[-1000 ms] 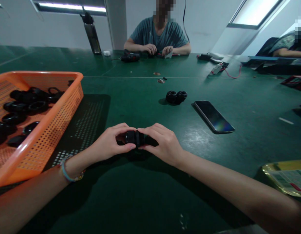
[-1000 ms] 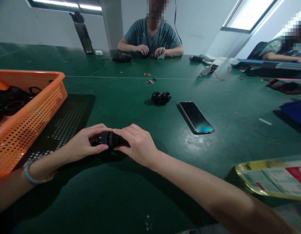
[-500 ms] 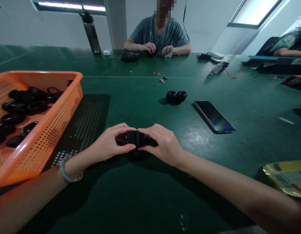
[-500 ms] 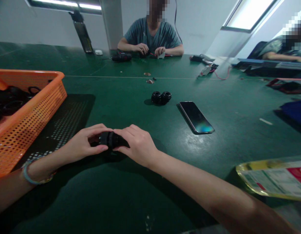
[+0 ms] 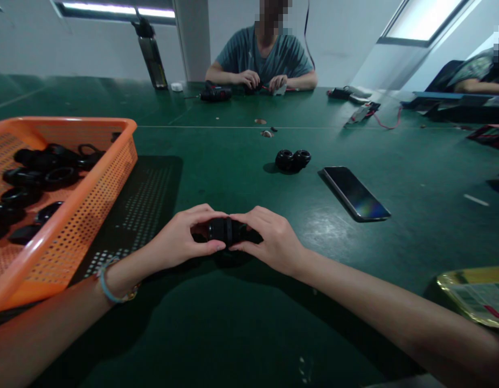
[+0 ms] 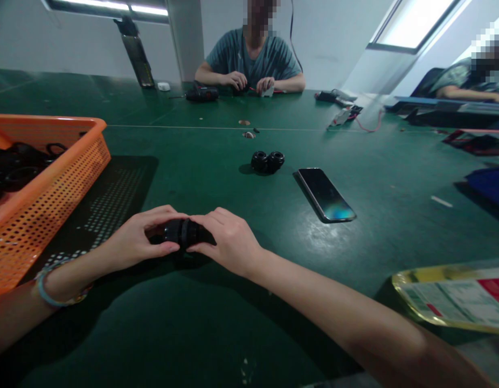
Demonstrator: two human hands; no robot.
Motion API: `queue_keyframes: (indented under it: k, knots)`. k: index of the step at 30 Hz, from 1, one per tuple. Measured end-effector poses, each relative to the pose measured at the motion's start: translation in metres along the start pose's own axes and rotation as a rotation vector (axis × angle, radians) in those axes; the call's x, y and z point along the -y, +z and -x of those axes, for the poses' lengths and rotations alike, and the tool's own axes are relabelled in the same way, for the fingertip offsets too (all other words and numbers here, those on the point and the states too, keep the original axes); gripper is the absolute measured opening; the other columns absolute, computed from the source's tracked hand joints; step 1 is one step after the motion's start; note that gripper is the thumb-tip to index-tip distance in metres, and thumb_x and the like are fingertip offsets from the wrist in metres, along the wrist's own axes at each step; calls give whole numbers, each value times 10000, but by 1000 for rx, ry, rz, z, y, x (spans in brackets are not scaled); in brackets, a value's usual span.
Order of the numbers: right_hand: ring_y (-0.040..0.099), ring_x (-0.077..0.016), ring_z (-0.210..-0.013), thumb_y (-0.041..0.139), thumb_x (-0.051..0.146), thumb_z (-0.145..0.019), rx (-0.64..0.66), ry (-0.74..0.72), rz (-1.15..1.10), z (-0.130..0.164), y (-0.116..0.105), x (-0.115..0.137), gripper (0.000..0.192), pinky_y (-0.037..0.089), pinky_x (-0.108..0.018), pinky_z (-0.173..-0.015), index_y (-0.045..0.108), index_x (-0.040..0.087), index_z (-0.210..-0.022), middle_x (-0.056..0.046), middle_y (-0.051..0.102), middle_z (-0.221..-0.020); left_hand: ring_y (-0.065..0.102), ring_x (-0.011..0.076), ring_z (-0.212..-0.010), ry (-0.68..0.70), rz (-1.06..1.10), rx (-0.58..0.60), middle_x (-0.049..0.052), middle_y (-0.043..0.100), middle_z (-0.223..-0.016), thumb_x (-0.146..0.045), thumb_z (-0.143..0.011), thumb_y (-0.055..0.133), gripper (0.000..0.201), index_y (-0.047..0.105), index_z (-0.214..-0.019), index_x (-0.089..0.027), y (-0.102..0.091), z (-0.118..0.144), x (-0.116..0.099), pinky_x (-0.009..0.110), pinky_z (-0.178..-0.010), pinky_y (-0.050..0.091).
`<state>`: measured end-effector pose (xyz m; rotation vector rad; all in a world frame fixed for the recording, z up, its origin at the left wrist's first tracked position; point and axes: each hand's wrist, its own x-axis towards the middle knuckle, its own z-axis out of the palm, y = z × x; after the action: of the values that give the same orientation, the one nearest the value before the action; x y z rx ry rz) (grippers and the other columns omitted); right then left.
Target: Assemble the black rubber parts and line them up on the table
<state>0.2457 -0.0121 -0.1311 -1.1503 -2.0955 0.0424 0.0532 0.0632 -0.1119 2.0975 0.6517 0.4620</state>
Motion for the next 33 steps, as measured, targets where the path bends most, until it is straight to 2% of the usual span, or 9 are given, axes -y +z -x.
queue_keyframes:
  k: [20,24,28,33]
  knots:
    - [590,-168,-712,712,263,-732,66,50,-42,-2,-2,1,336,493,-296,-634,601,74,-986,-84,675,-805,586,173,-801,83,-99,-36,51,590,-936,-332,-722,659,412,620,-1097,-165,0,2,2,271,-694,498]
    - [585,-164,-726,683,294,-758,52,57,-36,-2,-2,1,337,489,-296,-636,576,120,-1025,-68,670,-839,606,180,-815,8,-8,-48,62,591,-996,-340,-704,665,477,592,-1146,-176,2,3,3,285,-693,524]
    - [579,-180,-751,705,278,-735,28,34,4,-1,-2,2,408,491,-304,-641,552,109,-1073,-80,664,-862,617,234,-968,-116,184,-28,90,619,-1125,-331,-652,701,568,553,-1175,-165,3,1,1,361,-833,518]
    - [587,-200,-826,627,273,-807,-21,28,20,-1,-1,3,332,498,-345,-717,541,125,-1092,-95,663,-914,654,234,-881,-168,224,22,85,694,-1008,-340,-672,679,489,593,-1105,-129,3,-2,-2,381,-826,524]
